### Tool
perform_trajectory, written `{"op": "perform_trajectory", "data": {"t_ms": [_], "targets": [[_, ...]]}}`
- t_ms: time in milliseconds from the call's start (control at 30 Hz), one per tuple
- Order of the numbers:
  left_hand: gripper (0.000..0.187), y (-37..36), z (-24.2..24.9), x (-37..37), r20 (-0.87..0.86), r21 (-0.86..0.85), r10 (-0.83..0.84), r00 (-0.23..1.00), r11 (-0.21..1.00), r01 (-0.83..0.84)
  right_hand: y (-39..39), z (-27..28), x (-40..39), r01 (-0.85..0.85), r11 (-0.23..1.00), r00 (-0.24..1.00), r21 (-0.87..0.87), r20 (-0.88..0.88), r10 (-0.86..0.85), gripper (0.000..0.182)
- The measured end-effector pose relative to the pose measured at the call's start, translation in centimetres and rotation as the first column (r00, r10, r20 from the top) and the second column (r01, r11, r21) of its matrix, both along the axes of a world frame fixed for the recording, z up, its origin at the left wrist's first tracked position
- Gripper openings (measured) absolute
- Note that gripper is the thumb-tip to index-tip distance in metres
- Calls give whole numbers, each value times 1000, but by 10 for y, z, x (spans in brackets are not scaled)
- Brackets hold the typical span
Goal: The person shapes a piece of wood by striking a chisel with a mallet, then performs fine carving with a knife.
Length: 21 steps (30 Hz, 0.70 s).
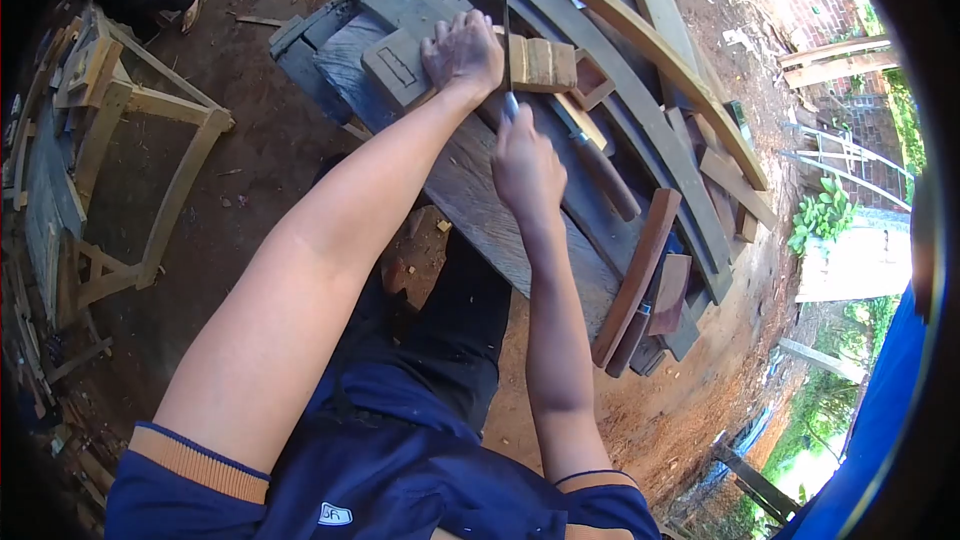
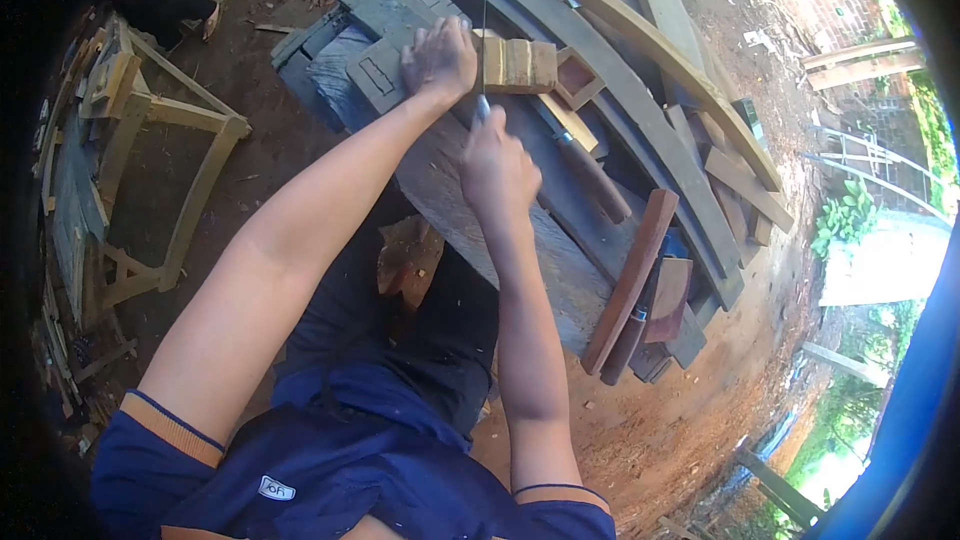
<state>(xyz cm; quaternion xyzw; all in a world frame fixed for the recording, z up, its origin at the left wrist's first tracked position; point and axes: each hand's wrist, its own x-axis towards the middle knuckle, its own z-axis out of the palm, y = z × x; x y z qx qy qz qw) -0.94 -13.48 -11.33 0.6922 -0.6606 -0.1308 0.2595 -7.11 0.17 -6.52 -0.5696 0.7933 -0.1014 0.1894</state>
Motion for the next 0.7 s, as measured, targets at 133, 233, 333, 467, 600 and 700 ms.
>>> {"op": "perform_trajectory", "data": {"t_ms": [133,233,333,467,600,700], "targets": [[32,4,-5,2,-3,-10,7,1000,1000,-7,30,4,4,37,991,998,126,53,-44,30],[33,5,1,0,-15,-9,-10,1000,1000,10,-12,-4,1,48,999,997,-13,55,-48,29],[35,0,2,1,-27,34,-28,999,999,29,-22,-7,2,62,997,998,-54,0,-62,30],[36,2,15,8,-30,173,-46,998,984,51,-15,-8,-3,49,998,998,-28,-32,-50,33],[37,2,2,2,-20,52,30,999,998,-29,-11,-22,4,117,985,985,-131,-109,-131,42],[36,-1,1,1,-10,23,68,998,997,-67,-14,-20,6,104,982,985,-161,-120,-124,41]]}}
